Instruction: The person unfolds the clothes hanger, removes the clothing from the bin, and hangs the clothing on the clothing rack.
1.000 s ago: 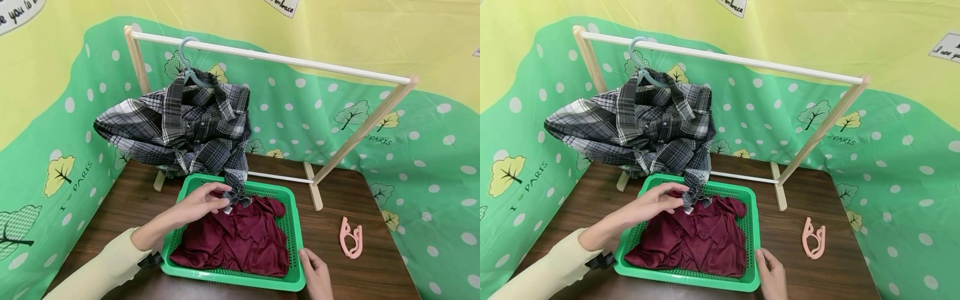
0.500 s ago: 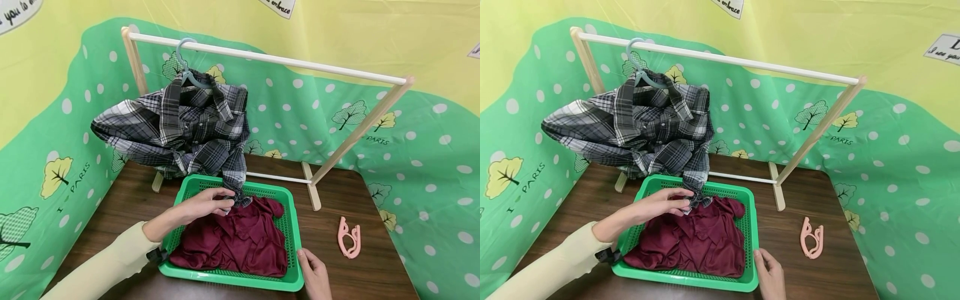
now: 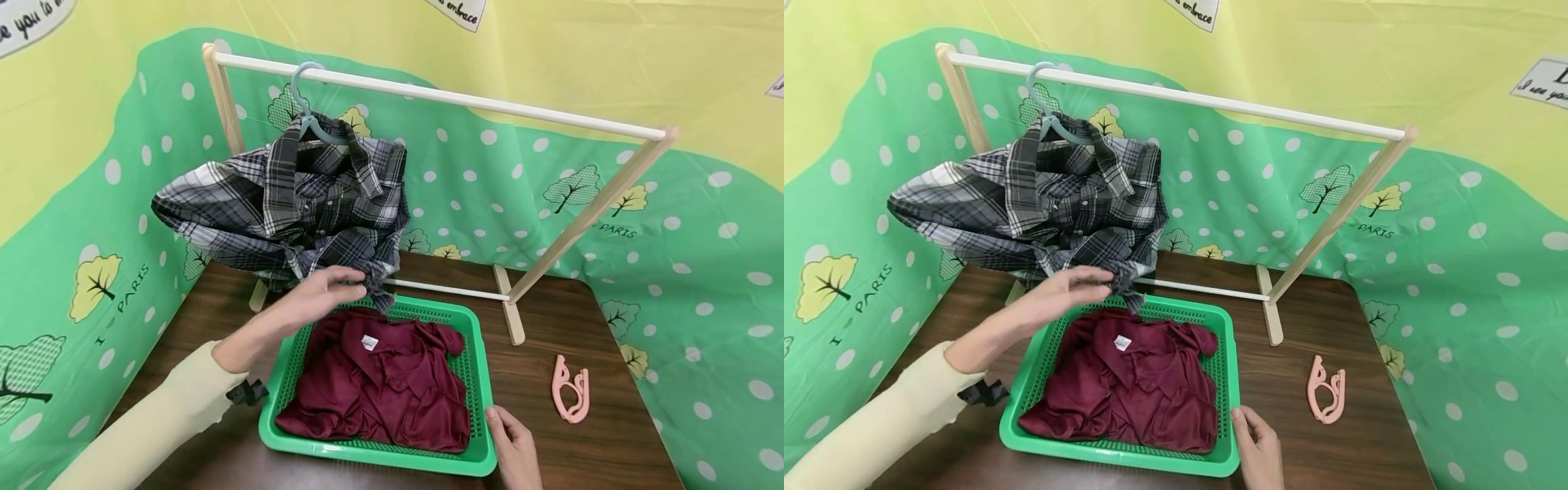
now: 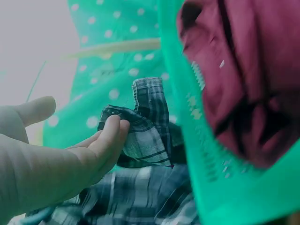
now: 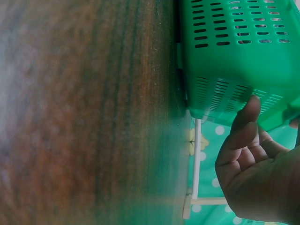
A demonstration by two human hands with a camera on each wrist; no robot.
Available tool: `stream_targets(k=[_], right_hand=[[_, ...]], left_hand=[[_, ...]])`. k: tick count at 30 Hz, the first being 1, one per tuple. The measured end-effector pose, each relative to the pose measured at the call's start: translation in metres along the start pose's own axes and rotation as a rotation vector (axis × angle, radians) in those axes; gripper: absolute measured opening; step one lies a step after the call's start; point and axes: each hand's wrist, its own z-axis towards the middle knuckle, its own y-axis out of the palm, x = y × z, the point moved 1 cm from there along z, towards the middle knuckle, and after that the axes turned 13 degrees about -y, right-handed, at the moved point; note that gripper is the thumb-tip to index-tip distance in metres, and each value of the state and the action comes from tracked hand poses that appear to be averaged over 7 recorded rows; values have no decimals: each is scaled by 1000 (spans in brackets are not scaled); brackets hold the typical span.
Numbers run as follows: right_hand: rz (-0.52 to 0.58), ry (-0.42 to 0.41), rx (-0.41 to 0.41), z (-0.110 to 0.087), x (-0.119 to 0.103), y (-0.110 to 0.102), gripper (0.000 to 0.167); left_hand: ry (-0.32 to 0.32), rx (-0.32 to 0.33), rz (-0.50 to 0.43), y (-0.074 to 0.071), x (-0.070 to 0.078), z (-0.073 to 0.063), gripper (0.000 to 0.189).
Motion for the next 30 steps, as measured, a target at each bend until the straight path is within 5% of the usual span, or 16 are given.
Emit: stream_targets(k=[7,16,30], right_hand=[[6,17,3,-5,1,4,43],[-3,17,-6,-12,-4,8,47],[7,42,16,-24,-3,17,45]], left_hand=[[-27,37,-2,-35,-5,18,72],[-119,-49,252,-32,-34,30,84],[-192,-48,158,-52,-33,50,89]])
